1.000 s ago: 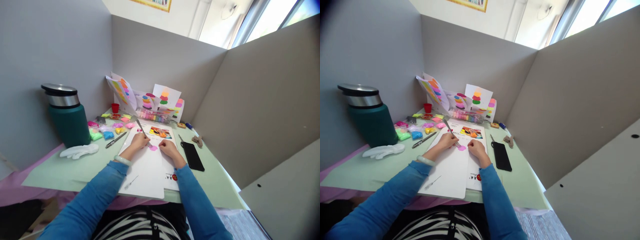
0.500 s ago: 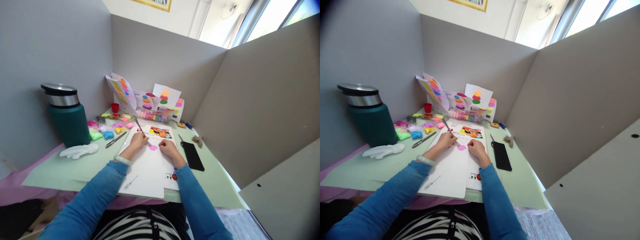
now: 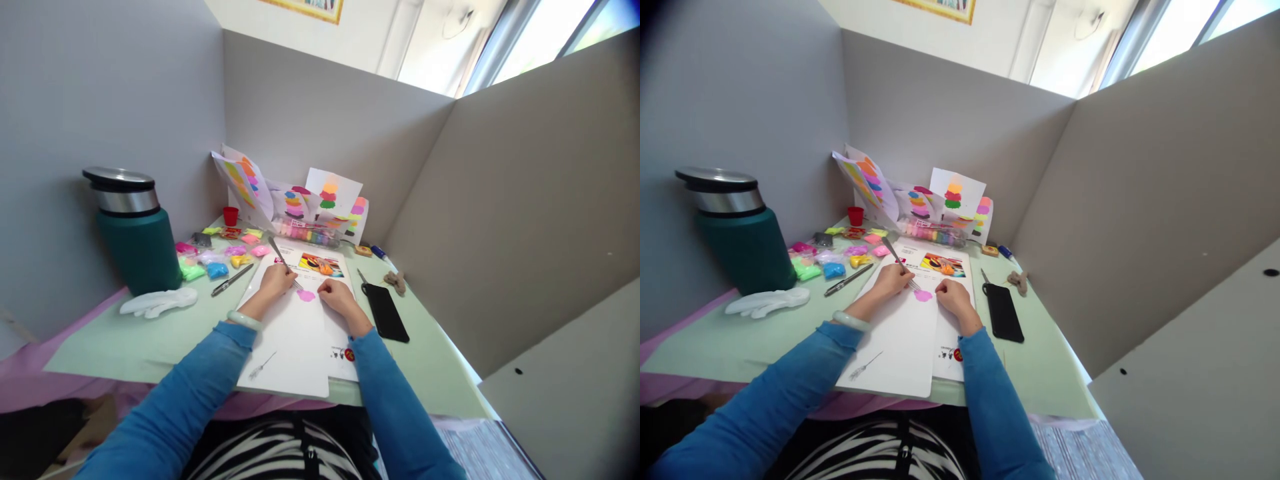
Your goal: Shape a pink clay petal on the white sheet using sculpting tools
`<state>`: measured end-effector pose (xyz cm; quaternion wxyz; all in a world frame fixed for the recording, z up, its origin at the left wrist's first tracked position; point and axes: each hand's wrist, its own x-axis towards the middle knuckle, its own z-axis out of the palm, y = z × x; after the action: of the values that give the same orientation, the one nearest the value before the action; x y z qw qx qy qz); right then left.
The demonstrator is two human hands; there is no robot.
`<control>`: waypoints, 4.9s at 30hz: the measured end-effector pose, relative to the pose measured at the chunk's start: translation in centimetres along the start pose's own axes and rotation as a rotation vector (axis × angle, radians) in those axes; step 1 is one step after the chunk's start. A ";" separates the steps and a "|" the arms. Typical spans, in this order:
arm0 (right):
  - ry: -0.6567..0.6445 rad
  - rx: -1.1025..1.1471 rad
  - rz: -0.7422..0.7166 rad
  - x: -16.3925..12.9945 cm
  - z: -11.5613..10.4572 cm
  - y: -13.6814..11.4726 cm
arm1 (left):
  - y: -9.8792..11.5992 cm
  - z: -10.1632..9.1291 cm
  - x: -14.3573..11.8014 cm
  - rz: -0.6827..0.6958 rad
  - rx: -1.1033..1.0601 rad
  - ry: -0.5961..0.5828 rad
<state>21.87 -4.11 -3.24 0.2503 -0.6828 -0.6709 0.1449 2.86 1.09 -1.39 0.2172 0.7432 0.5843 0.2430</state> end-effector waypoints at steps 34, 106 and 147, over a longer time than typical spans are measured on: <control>0.008 0.008 -0.012 0.1 0.2 0.2 | 0.0 0.5 0.1 -0.006 0.041 -0.001; 0.011 0.000 -0.009 0.2 0.3 0.5 | -0.3 -0.3 0.1 -0.053 0.160 0.071; 0.024 0.015 -0.025 0.4 0.6 0.8 | 0.4 -0.7 -0.7 0.008 0.073 -0.018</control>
<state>22.26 -3.63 -4.08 0.2654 -0.6741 -0.6752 0.1386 2.57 0.37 -0.68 0.1944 0.7551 0.5878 0.2156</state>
